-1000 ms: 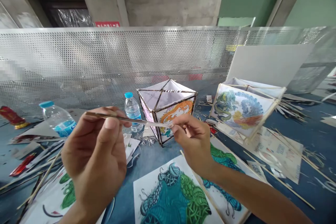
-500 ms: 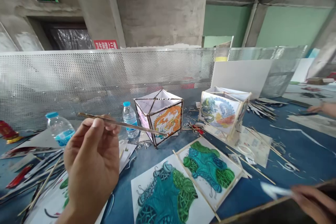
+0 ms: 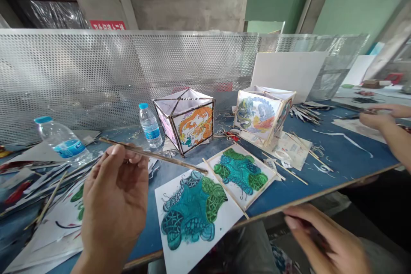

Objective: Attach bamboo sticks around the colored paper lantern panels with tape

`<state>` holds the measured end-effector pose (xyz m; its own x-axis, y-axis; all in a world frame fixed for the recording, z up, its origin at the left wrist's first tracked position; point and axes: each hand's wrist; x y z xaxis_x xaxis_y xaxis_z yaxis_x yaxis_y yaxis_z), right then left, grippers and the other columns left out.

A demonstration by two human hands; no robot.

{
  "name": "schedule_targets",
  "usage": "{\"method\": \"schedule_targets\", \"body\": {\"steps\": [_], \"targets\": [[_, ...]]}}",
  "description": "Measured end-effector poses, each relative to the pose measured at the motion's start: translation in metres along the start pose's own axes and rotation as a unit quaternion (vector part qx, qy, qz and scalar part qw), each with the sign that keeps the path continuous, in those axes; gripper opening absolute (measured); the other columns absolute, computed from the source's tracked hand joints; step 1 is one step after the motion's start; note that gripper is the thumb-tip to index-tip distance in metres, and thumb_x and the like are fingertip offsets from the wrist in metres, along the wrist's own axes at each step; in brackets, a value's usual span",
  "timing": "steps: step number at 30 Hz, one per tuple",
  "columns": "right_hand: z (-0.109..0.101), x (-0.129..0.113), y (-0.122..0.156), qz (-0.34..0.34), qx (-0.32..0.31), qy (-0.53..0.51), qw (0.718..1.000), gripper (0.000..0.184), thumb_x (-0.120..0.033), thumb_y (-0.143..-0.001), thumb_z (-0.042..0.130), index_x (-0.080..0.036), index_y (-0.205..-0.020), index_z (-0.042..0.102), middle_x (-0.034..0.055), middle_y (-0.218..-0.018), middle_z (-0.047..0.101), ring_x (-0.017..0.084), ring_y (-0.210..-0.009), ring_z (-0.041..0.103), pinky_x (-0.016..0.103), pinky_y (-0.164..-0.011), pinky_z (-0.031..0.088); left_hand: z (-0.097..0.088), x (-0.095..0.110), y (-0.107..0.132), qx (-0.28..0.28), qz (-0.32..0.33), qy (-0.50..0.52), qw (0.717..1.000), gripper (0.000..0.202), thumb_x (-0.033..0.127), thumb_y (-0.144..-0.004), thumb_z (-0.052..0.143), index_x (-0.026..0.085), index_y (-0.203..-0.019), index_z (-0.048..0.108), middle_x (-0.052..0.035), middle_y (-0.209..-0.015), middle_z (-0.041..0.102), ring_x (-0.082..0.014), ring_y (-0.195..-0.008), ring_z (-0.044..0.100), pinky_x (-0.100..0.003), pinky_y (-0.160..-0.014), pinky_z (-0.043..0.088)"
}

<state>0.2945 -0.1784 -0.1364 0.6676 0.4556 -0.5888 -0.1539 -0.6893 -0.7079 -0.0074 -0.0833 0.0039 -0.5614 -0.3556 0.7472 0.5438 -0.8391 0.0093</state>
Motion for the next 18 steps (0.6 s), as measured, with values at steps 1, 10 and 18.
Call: {"method": "schedule_targets", "body": {"steps": [1,10,18], "targets": [[0.013,-0.015,-0.013,-0.056,-0.026,-0.001,0.998,0.009,-0.023,-0.088,0.073,-0.022,-0.096,0.076,0.0023,-0.083,0.075,0.015,-0.065,0.071,0.02,-0.055,0.059,-0.004,-0.003,0.0,0.0,-0.005,0.0,1.0,0.02,0.011,-0.095,0.061,0.015,-0.075,0.065,0.0028,-0.073,0.061,-0.0061,-0.068,0.061,-0.014,-0.071,0.06],[0.121,-0.066,-0.059,-0.202,0.0,-0.099,0.974,0.039,-0.008,-0.089,0.07,-0.016,-0.127,0.066,0.0115,-0.11,0.074,0.022,-0.097,0.073,0.036,-0.081,0.063,-0.035,-0.03,-0.002,0.035,-0.031,0.01,0.999,0.016,0.013,-0.091,0.066,0.015,-0.075,0.066,0.0038,-0.072,0.062,-0.0055,-0.067,0.06,-0.011,-0.069,0.059],[0.127,-0.057,-0.043,-0.18,-0.056,-0.061,0.98,0.031,-0.004,-0.089,0.07,-0.015,-0.118,0.072,0.0071,-0.093,0.079,0.019,-0.078,0.074,0.031,-0.071,0.063,-0.086,-0.057,0.001,0.061,-0.05,-0.047,0.996,0.015,0.027,-0.082,0.083,0.022,-0.081,0.068,0.0055,-0.079,0.067,-0.0093,-0.074,0.063,-0.013,-0.071,0.06]]}}
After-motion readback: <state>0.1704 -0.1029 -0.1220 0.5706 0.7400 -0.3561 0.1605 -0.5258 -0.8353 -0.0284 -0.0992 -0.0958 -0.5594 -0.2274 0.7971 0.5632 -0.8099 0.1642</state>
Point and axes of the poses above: each hand's wrist, its own y-axis away from the middle knuckle, its own z-axis out of the palm, x = y × z
